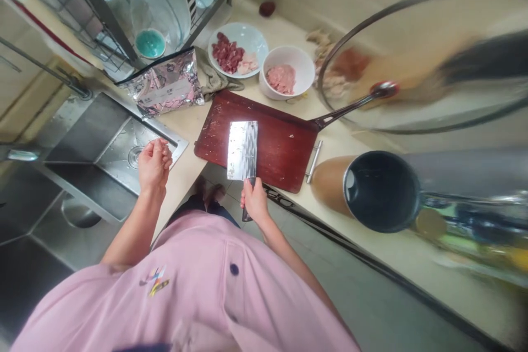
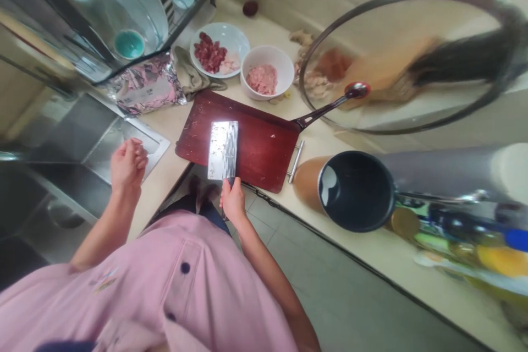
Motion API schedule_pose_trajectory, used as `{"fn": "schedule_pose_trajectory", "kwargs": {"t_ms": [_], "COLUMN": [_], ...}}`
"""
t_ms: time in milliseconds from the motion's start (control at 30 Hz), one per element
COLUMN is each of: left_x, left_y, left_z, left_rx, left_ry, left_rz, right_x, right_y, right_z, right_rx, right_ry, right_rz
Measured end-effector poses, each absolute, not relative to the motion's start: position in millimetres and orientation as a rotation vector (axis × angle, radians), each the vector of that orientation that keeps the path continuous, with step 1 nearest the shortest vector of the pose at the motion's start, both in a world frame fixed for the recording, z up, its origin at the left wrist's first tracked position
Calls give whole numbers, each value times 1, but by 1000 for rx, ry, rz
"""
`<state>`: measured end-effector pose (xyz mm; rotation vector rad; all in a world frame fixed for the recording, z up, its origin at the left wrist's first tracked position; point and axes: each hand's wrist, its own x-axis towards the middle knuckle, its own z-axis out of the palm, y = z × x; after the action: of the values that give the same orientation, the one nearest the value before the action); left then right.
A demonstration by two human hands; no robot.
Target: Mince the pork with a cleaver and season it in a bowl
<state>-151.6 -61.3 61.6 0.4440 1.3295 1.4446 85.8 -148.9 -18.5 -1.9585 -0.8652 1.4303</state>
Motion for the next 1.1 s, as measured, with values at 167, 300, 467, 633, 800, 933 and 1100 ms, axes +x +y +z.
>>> {"fn": "schedule_pose_trajectory", "kwargs": {"t_ms": [167,300,467,633,800,933,1100], "left_x": [-159,-169,-175,-174,-175,-177,-176], "left_y": [-60,-63,-67,-65,-67,-68,-68], "left_z": [65,66,61,56,55,55,54], "left_rx": [358,286,231,224,269,260,258], "left_ry": [1322,1328,1325,1301,1285,1287,1282], "left_rz": [1429,1437,1428,1419,1418,1423,1434], "right_x": [71,113,170,166,151,144,134], "right_y": [-138,-113,-79,-56,-33,-29,-41], "right_z": [-18,-14,-8,-13,-18,-18,-17], "right_rx": [-1736,-1873,-2142,-2153,-2109,-2058,-1990], "right_ry": [-962,-1066,-1229,-1304,-1400,-1557,-1760], "right_rz": [1666,1446,1271,1256,1280,1300,1311]}}
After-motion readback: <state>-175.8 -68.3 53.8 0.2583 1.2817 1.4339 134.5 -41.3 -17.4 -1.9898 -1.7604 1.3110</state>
